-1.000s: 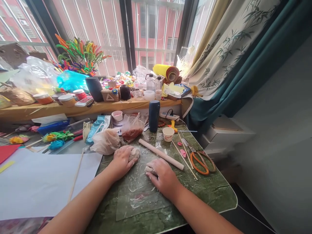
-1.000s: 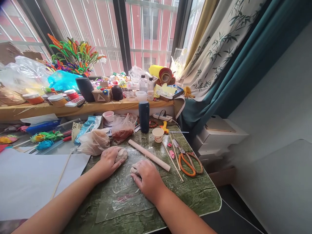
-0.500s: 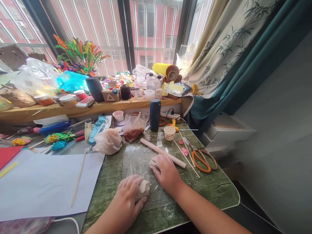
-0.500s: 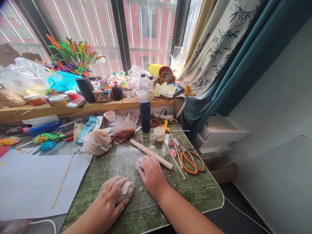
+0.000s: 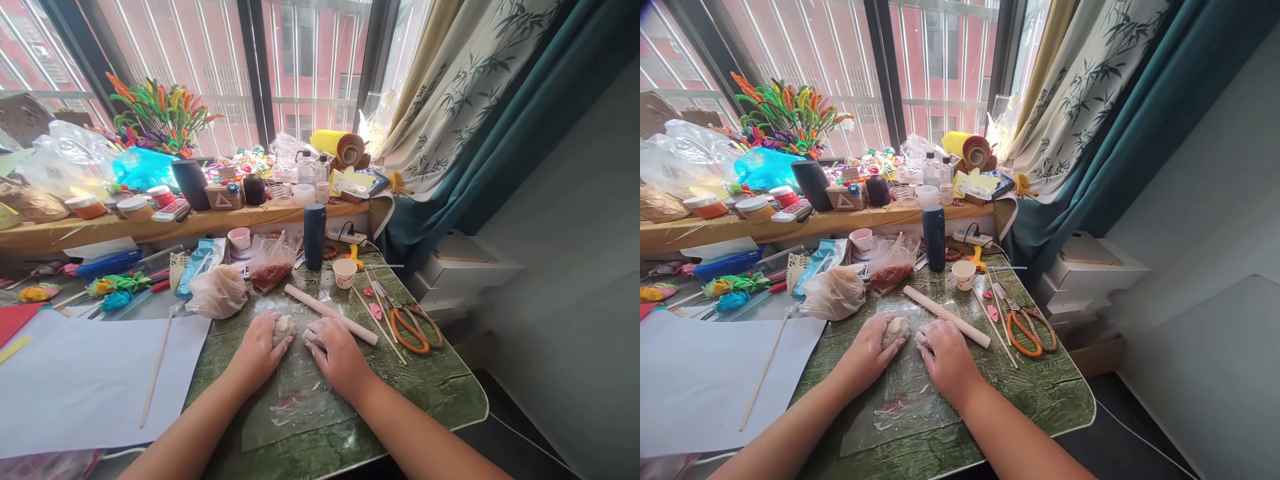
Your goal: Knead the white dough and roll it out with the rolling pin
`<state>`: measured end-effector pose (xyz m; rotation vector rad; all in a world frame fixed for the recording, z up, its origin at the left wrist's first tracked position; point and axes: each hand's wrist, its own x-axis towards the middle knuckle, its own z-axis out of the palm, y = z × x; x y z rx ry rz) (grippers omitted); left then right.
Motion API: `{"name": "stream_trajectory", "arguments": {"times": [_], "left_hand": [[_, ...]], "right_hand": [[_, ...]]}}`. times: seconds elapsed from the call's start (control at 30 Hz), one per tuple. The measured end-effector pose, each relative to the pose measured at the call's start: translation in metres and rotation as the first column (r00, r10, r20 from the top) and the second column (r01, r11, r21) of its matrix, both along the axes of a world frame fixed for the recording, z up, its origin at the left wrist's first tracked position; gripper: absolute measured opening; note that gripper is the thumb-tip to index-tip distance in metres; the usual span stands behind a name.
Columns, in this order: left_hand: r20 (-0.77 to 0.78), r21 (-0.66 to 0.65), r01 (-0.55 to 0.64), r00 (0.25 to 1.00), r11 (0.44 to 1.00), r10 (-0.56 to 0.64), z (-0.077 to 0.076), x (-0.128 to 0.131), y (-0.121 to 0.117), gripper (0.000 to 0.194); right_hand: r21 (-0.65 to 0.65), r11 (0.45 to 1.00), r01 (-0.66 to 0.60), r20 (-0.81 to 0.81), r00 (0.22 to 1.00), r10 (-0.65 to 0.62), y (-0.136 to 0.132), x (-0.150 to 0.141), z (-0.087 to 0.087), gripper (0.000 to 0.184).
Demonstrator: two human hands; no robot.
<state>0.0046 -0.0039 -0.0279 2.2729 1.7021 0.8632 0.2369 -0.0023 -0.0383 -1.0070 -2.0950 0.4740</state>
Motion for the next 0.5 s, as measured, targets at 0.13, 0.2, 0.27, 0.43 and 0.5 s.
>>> {"name": "stream_trajectory", "arguments": {"times": [0.13,0.2,0.27,0.43,0.5], "left_hand": [[0.293,-0.160,-0.003,0.955,0.987,0.050,0.014,-0.006,0.007,0.035],[0.337,-0.219,-0.004,0.938,0.976,0.079,0.020,-0.006,0.010,0.036],[0.248,-0.221,0.060,0.969,0.973,-0.003,0.024,-0.004,0.011,0.043],[0.087,-0.154,0.186,0.981,0.970,-0.175,0.019,0.001,0.000,0.064],[0.126,-0.128,0.200,0.975,0.971,-0.184,0.020,-0.002,-0.002,0.055]], "right_hand": [[0.002,1.000,0.016,-0.015,1.000,-0.016,0.002,0.001,-0.002,0.025],[-0.003,1.000,0.027,-0.003,1.000,-0.027,0.002,0.000,-0.003,0.024],[0.007,0.999,0.034,0.016,0.999,-0.034,0.001,0.000,-0.003,0.024],[0.015,0.999,0.042,0.047,0.998,-0.043,-0.001,-0.001,-0.003,0.024],[0.003,0.999,0.044,0.045,0.998,-0.044,0.000,-0.001,-0.002,0.023]]}}
